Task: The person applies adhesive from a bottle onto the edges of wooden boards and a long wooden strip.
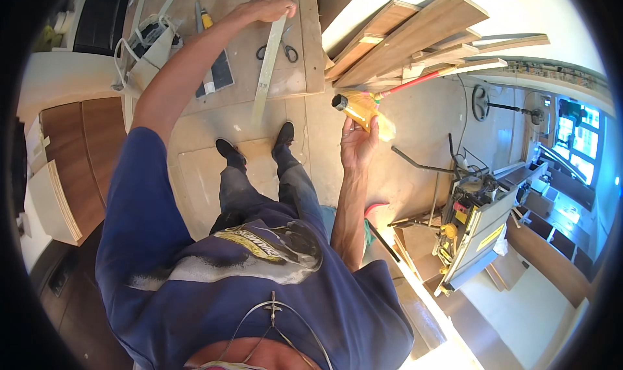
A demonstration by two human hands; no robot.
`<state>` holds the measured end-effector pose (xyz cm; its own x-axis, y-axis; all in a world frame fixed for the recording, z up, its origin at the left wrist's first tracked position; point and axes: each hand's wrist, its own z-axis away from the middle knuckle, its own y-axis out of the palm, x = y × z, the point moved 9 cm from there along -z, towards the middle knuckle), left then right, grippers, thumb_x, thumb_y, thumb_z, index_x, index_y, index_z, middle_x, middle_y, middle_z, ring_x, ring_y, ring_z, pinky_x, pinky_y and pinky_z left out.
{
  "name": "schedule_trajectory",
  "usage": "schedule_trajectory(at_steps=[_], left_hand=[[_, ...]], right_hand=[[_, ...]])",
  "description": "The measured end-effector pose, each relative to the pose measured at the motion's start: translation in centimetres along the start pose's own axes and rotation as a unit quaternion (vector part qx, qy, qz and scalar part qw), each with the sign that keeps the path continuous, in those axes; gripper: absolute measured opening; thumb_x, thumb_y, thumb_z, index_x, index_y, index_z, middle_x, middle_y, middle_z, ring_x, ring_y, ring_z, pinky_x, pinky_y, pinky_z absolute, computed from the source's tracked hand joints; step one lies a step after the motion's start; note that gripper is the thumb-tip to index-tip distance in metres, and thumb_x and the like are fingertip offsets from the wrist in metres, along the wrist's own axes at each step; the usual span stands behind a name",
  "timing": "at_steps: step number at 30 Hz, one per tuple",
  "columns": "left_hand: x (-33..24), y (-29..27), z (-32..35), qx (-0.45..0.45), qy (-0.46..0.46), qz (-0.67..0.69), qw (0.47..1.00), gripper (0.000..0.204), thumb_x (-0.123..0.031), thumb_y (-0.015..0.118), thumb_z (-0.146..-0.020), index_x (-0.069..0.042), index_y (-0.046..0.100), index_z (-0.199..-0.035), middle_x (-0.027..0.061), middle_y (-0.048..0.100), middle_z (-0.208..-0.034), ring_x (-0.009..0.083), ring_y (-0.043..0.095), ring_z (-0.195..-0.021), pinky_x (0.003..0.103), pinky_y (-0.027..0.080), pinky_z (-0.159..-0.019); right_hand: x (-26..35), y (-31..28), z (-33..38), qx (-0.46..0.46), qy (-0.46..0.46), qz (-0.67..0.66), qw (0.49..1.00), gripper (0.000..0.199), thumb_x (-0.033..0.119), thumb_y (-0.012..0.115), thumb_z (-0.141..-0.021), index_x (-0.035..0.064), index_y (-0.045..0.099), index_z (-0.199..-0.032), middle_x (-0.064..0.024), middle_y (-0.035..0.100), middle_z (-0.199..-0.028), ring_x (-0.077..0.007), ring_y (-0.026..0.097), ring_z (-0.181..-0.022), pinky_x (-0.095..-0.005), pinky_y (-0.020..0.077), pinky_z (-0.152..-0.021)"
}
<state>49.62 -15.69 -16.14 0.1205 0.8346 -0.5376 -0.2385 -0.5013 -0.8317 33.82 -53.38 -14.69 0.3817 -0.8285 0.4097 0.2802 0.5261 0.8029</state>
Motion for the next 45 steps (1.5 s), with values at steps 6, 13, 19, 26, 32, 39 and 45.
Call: schedule_trajectory(at_steps=[6, 13, 19, 26, 32, 39, 45], left_hand=[[-3.2, -2.1, 4.3, -0.31, -0.067, 0.136, 0.939, 0.031, -0.019, 0.052, -0.105, -0.007, 0.065, -0.13, 0.0178, 0.07, -0.123, 0.0335, 0.066, -0.117, 0.04, 0.051, -0.1], [-3.4, 11.3, 28.7, -0.302, -0.282, 0.454, 0.789, 0.034, -0.031, 0.052, -0.109, -0.001, 0.065, -0.119, 0.0118, 0.07, -0.114, 0.0178, 0.067, -0.106, 0.034, 0.052, -0.097], [-4.2, 23.9, 34.5, -0.137, -0.333, 0.782, 0.509, 0.034, -0.039, 0.05, -0.11, -0.008, 0.055, -0.122, 0.013, 0.065, -0.122, 0.0298, 0.062, -0.125, 0.043, 0.046, -0.112], [-4.8, 25.5, 28.3, -0.071, -0.153, 0.901, 0.4, 0.028, -0.039, 0.057, -0.107, -0.011, 0.061, -0.109, 0.0191, 0.058, -0.143, 0.033, 0.056, -0.135, 0.047, 0.041, -0.119], [-7.3, 25.4, 26.1, -0.013, -0.122, 0.924, 0.361, 0.026, -0.038, 0.061, -0.104, -0.012, 0.062, -0.111, 0.013, 0.062, -0.129, 0.0335, 0.06, -0.128, 0.047, 0.044, -0.117], [-7.6, 26.5, 25.4, -0.013, -0.133, 0.924, 0.359, 0.044, -0.034, 0.06, -0.104, -0.004, 0.057, -0.136, 0.0158, 0.061, -0.136, 0.0321, 0.061, -0.126, 0.047, 0.045, -0.116], [-7.5, 26.3, 25.6, -0.014, -0.129, 0.927, 0.351, 0.042, -0.033, 0.056, -0.107, -0.004, 0.056, -0.137, 0.0139, 0.063, -0.133, 0.0282, 0.065, -0.12, 0.048, 0.044, -0.117]], right_hand=[[1.8, -0.6, 0.3, -0.004, -0.017, -0.013, 1.0, 0.034, 0.023, 0.067, -0.101, -0.0005, 0.059, -0.125, -0.0151, 0.066, -0.127, -0.0276, 0.066, -0.118, -0.0406, 0.0593, -0.103], [1.2, -1.3, -1.5, -0.008, 0.01, -0.027, 1.0, 0.034, 0.023, 0.067, -0.102, -0.0002, 0.059, -0.126, -0.0161, 0.065, -0.13, -0.0279, 0.065, -0.12, -0.0418, 0.0588, -0.104], [-1.8, 1.7, -3.3, 0.014, 0.093, -0.087, 0.992, 0.038, 0.024, 0.069, -0.1, 0.0012, 0.059, -0.129, -0.0171, 0.064, -0.131, -0.0311, 0.065, -0.118, -0.0391, 0.0609, -0.099], [-5.3, 7.0, -2.2, 0.077, 0.176, -0.142, 0.971, 0.04, 0.027, 0.07, -0.099, 0.0018, 0.06, -0.129, -0.0178, 0.064, -0.13, -0.0322, 0.065, -0.116, -0.0382, 0.0634, -0.093], [-5.9, 7.1, -1.2, 0.095, 0.16, -0.126, 0.975, 0.043, 0.029, 0.068, -0.101, 0.0012, 0.059, -0.132, -0.0182, 0.064, -0.131, -0.0334, 0.065, -0.115, -0.039, 0.0633, -0.093], [-5.1, 5.8, -0.1, 0.091, 0.122, -0.128, 0.98, 0.048, 0.029, 0.064, -0.103, 0.0004, 0.052, -0.139, -0.0181, 0.061, -0.138, -0.034, 0.064, -0.12, -0.0399, 0.0628, -0.095], [-4.6, 5.0, 0.6, 0.092, 0.099, -0.121, 0.983, 0.049, 0.029, 0.063, -0.103, 0.0003, 0.05, -0.141, -0.0175, 0.059, -0.14, -0.0335, 0.063, -0.12, -0.0399, 0.0623, -0.096]])
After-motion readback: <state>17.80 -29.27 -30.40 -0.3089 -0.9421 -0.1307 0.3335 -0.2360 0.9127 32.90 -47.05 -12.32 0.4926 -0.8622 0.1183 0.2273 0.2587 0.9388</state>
